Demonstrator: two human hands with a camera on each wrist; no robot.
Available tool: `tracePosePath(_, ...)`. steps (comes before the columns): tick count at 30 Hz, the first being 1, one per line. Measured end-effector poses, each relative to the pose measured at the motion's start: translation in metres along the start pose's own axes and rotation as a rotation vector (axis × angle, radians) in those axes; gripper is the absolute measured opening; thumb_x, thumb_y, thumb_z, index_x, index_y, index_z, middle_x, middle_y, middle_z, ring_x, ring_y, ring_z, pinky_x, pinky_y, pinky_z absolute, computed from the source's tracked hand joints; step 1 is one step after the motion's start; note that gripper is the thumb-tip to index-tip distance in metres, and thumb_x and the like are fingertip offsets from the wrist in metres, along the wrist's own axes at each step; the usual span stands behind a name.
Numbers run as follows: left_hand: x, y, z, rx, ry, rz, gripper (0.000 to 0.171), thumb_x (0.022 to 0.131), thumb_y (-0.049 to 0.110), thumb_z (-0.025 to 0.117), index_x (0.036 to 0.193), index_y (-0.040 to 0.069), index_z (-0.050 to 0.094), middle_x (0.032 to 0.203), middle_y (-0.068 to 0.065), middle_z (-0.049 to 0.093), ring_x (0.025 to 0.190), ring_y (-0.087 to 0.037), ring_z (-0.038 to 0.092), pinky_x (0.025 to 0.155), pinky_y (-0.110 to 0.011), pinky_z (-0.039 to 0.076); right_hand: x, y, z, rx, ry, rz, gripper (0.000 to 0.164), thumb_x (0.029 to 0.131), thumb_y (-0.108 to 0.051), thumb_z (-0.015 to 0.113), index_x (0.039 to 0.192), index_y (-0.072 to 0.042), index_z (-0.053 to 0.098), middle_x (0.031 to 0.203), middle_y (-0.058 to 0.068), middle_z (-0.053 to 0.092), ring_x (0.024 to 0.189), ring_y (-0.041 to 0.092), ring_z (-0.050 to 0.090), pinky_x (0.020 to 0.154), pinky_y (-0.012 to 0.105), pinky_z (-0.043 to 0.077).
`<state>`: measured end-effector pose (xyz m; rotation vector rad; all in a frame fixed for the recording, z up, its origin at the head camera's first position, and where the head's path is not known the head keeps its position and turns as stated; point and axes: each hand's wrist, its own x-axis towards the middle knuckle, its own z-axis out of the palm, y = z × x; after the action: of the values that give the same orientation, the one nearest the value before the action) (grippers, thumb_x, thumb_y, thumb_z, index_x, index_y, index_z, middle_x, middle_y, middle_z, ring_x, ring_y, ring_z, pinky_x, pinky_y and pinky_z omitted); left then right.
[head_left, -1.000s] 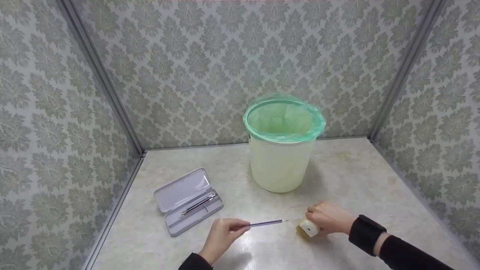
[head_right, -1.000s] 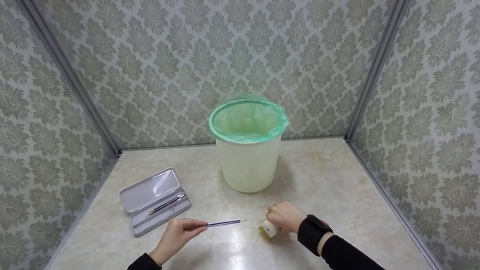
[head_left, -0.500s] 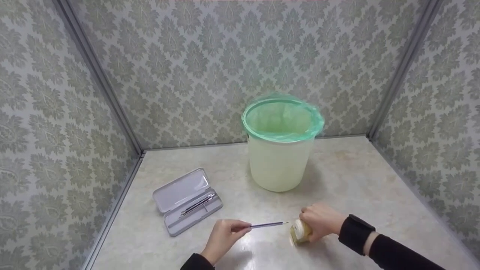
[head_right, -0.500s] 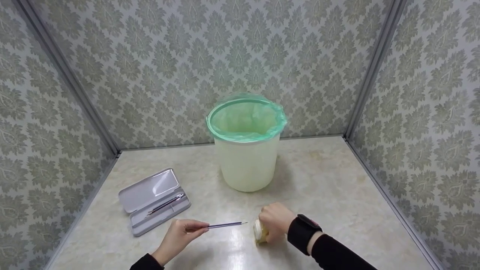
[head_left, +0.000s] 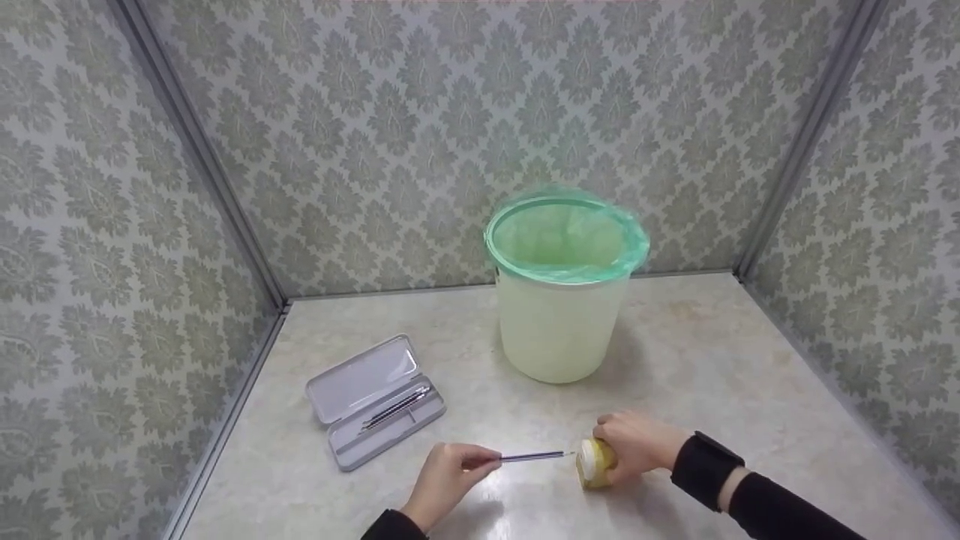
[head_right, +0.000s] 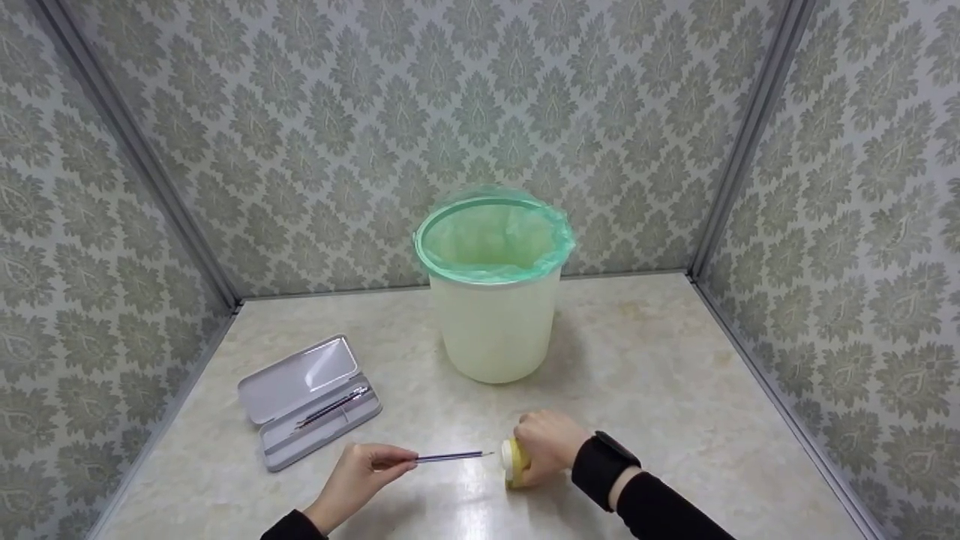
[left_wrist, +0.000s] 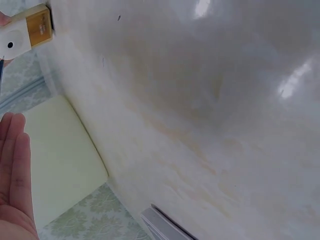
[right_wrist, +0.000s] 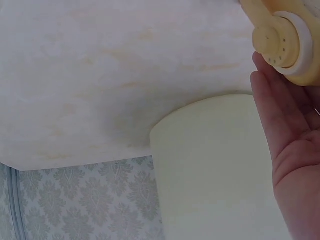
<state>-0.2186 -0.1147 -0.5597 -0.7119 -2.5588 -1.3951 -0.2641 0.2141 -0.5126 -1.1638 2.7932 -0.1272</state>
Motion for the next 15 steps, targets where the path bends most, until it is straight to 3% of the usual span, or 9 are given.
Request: tracePosePath(15,0.001,-0.007,0.010,-0.047,-0.022,-0.039,0.011,0.090,0.015,0.078,0.096,0.008,0.082,0.091,-0.006,0.081,0.079,-0.005,0.075,0.071,-0.018,0.058,-0.009,0.013,0.014,0.168,0.112,-0.003,0.041,0.074,-0.051,0.086,0.091,-0.015,0.072,0.085,-0.008,0.064,0.070,-0.004,0.046,0.060,0.016,0.038)
